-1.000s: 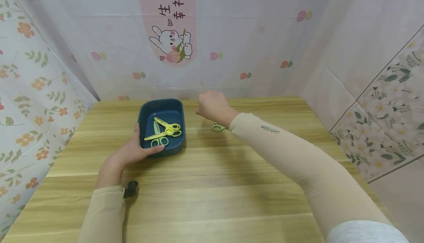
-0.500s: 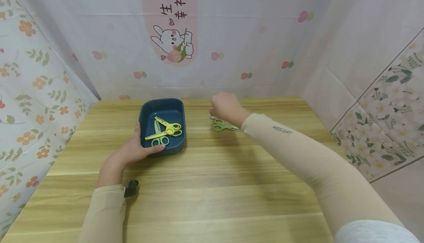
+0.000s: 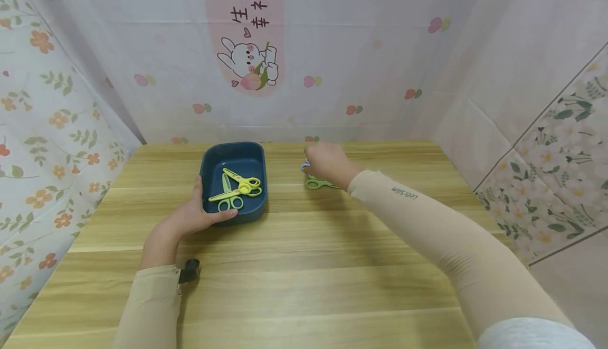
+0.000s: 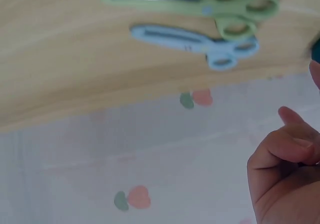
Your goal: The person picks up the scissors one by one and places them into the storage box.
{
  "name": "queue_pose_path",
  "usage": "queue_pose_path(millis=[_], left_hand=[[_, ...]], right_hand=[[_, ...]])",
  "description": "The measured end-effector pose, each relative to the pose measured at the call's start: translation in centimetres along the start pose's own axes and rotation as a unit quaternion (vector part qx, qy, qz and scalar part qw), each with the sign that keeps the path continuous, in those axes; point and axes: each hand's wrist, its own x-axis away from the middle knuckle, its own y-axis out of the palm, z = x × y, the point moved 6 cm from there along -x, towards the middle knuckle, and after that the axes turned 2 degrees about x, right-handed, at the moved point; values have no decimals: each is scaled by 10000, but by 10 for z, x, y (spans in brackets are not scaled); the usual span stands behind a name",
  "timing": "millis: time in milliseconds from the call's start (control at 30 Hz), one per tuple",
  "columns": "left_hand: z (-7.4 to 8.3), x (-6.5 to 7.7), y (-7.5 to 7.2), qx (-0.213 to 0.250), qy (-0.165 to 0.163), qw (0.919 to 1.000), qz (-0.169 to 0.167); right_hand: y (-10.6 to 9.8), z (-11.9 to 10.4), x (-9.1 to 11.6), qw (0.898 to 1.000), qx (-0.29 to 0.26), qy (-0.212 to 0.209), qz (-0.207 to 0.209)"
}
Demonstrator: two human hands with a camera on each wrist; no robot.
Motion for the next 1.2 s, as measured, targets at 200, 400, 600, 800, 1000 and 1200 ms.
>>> queue_pose_path(millis=[200,400,600,800,1000,1200], left_hand=[[1,0,0,-112,61,9999,19],[1,-1,0,-130,105,9999,-12],[-1,-1,0,-99,167,9998,-43],[0,-1,0,-69,243,9996,-96],[0,-1,1,-44,257,9996,-108],[1,-1,0,44,309,9995,-52]], right_hand=[[31,-2,3,9994,-94,-271,-185],[48,1,3,9980,-402,-75,-482],[54,3,2,9990,-187,-89,-404],[63,5,4,9970,-430,-237,-598],[67,0,10,9923,-956,-512,-606],[65,-15,22,9903,-1025,-861,-381]])
